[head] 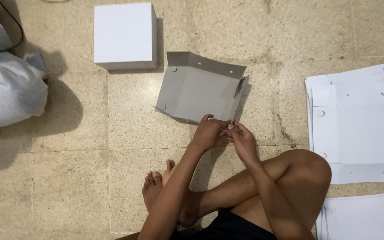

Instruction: The person assembles a small cardboard box by folding the flat sheet along pre-scored lines and securing the side flaps with adhesive tabs. The person works on the floor, folding the sides up and tucking the tabs to form the box structure.

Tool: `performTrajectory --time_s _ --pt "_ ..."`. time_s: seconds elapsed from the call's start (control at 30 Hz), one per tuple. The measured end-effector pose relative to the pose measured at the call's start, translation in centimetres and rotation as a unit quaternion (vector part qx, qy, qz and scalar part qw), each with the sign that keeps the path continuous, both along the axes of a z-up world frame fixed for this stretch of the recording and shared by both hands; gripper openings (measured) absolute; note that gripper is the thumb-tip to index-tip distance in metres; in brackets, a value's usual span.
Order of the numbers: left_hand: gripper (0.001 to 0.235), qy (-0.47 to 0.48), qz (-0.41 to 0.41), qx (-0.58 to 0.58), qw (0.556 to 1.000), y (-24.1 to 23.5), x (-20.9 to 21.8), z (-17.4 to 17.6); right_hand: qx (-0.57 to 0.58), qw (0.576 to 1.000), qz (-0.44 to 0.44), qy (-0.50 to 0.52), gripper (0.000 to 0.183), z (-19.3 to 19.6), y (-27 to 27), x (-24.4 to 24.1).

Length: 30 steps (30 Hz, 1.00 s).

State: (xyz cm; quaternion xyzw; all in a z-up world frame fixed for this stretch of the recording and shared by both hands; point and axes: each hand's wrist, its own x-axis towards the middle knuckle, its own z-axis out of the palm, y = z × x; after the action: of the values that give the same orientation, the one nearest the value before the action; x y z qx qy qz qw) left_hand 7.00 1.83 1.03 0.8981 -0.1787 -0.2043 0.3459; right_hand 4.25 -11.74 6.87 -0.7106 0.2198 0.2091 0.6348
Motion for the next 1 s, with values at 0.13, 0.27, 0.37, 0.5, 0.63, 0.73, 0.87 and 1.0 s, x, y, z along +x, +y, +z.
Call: performTrajectory --time_s 0.13,0.27,0.37,0.5,0.63,0.73,0.87,1.0 --pt "0.033 0.006 -0.015 0.01 1.0 -0.1 0.2 -1.3 -0.046 0.999 -0.001 0.028 0.06 -2.1 -1.2 0.0" --pt "0.033 0.015 -0.012 -0.016 1.0 -0.3 0.9 -1.7 0.024 0.999 -0.041 0.021 0.05 -3.5 -1.7 0.2" --pt "0.033 0.045 -0.006 -0.027 0.999 -0.4 0.5 -0.3 0.133 0.981 -0.113 0.084 0.041 -3.8 -2.8 -0.1" --pt "0.034 0.076 -0.014 -0.024 0.997 -1.1 -0.4 -1.0 0.147 0.979 -0.095 0.106 0.034 -3.0 -3.6 -0.6" --pt "0.034 0.076 -0.003 -0.022 0.997 -1.4 -1.1 -0.7 0.105 0.992 -0.062 0.014 0.042 -8.0 -4.1 -2.0" --pt "0.033 0.074 0.013 -0.03 0.997 -1.2 -1.4 0.2 0.086 0.993 -0.086 -0.001 0.048 -8.3 -3.3 -2.2" --pt "0.039 0.101 0.054 -0.057 0.992 -1.2 -1.5 2.2 -0.007 0.997 -0.066 -0.034 0.039 -6.8 -3.0 -1.7" --pt "0.04 0.135 0.121 -0.101 0.978 -1.1 -1.4 4.4 0.092 0.988 -0.117 -0.046 0.042 -8.5 -3.8 -1.3"
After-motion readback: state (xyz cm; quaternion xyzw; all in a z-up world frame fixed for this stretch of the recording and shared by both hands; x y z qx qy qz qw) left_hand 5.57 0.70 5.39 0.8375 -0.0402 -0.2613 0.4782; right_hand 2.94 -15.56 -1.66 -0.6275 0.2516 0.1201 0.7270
